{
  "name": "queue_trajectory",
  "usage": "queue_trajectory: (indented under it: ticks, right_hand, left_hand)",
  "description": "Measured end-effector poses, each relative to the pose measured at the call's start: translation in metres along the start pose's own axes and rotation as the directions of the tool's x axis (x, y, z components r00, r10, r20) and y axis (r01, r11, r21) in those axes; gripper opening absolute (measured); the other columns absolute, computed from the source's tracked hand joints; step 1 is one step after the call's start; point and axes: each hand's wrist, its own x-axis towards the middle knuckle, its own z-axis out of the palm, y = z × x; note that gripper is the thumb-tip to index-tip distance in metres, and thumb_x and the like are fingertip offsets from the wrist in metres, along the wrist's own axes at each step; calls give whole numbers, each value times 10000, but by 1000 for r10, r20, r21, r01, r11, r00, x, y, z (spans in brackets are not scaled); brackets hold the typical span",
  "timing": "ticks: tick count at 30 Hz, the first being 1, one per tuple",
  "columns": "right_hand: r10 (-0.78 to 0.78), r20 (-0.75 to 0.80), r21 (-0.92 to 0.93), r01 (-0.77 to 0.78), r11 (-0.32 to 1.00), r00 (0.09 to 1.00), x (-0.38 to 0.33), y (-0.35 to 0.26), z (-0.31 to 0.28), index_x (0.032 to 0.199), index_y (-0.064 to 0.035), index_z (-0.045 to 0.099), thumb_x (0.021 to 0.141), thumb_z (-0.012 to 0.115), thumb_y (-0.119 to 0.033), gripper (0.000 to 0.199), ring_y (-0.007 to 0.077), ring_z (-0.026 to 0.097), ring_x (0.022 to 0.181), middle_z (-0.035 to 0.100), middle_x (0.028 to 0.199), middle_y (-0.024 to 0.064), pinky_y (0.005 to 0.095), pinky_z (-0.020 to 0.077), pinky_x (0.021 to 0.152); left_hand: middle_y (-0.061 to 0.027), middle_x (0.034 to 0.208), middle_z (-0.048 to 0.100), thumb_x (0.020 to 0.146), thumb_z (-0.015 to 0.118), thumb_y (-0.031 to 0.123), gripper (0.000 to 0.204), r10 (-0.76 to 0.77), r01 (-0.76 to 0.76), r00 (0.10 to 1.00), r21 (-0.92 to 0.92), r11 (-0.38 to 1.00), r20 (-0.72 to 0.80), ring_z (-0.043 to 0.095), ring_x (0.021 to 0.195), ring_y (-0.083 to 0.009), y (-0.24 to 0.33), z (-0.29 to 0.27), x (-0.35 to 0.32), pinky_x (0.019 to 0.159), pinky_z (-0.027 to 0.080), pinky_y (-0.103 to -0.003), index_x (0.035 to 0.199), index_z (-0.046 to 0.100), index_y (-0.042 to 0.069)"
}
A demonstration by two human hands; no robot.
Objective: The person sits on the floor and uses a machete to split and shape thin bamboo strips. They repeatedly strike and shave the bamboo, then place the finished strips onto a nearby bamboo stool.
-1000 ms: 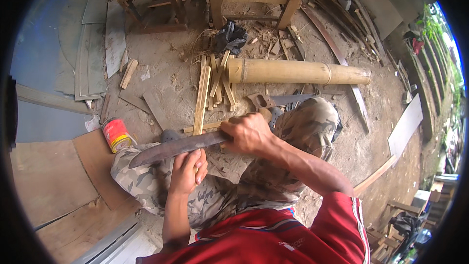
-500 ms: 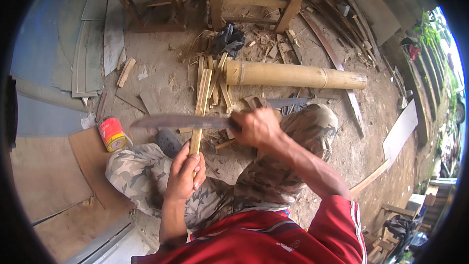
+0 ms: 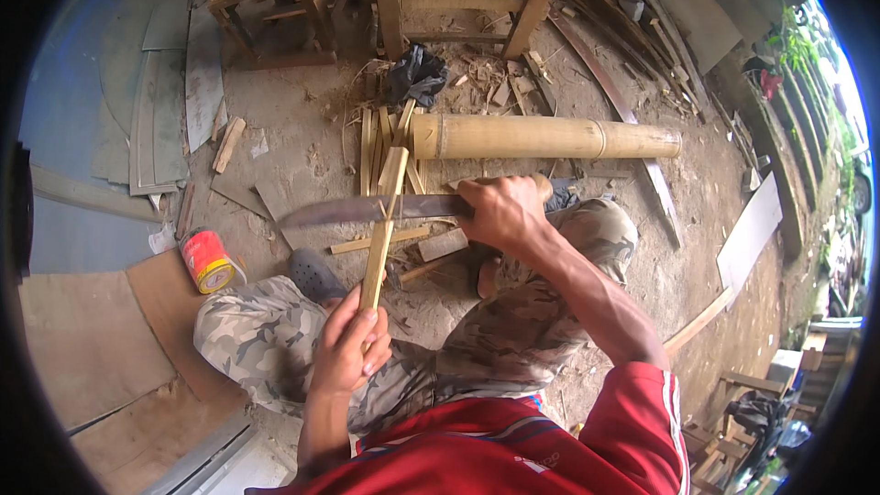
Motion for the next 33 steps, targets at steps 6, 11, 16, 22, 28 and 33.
queue_trajectory:
  ticks: [6, 11, 16, 22, 28, 33]
  right_hand:
    - [-18, 202, -37, 26, 999, 979, -20, -15, 1, 860, -154, 644, 950, 572, -392, 264, 156, 489, 413, 569, 557, -6, 365, 445, 396]
    - [122, 98, -15, -121, 993, 988, -11, -14, -5, 869, -149, 646, 962, 574, -387, 265, 132, 437, 395, 518, 532, -12, 335, 405, 372]
    - [469, 461, -408, -289, 866, 753, 9, 19, -13, 874, -106, 666, 919, 568, -339, 257, 152, 619, 622, 624, 728, 31, 405, 530, 494]
    - [400, -131, 76, -393, 916, 907, -12, 34, -22, 794, -54, 693, 888, 614, -252, 232, 325, 667, 557, 658, 636, 163, 449, 555, 570]
    - [96, 126, 176, -117, 977, 987, -38, -67, 0, 745, -103, 624, 743, 729, -219, 157, 294, 661, 575, 646, 644, 69, 437, 532, 558]
    - [-60, 14, 237, 56, 970, 998, -44, -87, 14, 750, -137, 601, 656, 726, -235, 184, 246, 669, 634, 639, 682, 25, 439, 466, 554]
  left_hand:
    - [-10, 721, 420, 1051, 435, 118, 282, -63, 63, 997, -1, 998, -36, 366, 459, -48, -4, -10, 6, 389, 324, -210, 1319, 460, 33]
    - [-7, 732, 423, 1046, 440, 113, 326, -56, 57, 998, -39, 998, 6, 363, 450, -49, 2, -3, 3, 392, 324, -206, 1363, 419, 38]
    - [-13, 737, 416, 1042, 431, 105, 435, -127, 129, 990, -41, 991, 61, 349, 446, -48, 9, -7, -24, 403, 327, -205, 1465, 347, 54]
    - [-20, 770, 459, 1041, 444, 116, 477, 77, -53, 992, 219, 974, -100, 396, 454, -60, -1, -28, -26, 411, 369, -213, 1499, 328, 54]
    - [-12, 820, 479, 1039, 486, 131, 443, 56, -42, 986, 95, 995, -158, 416, 515, -44, -6, -7, 1, 419, 350, -201, 1465, 376, 82]
    - [15, 802, 463, 1038, 496, 109, 331, 4, 12, 987, 97, 995, -163, 347, 507, -17, -22, -11, 2, 409, 291, -190, 1365, 457, 90]
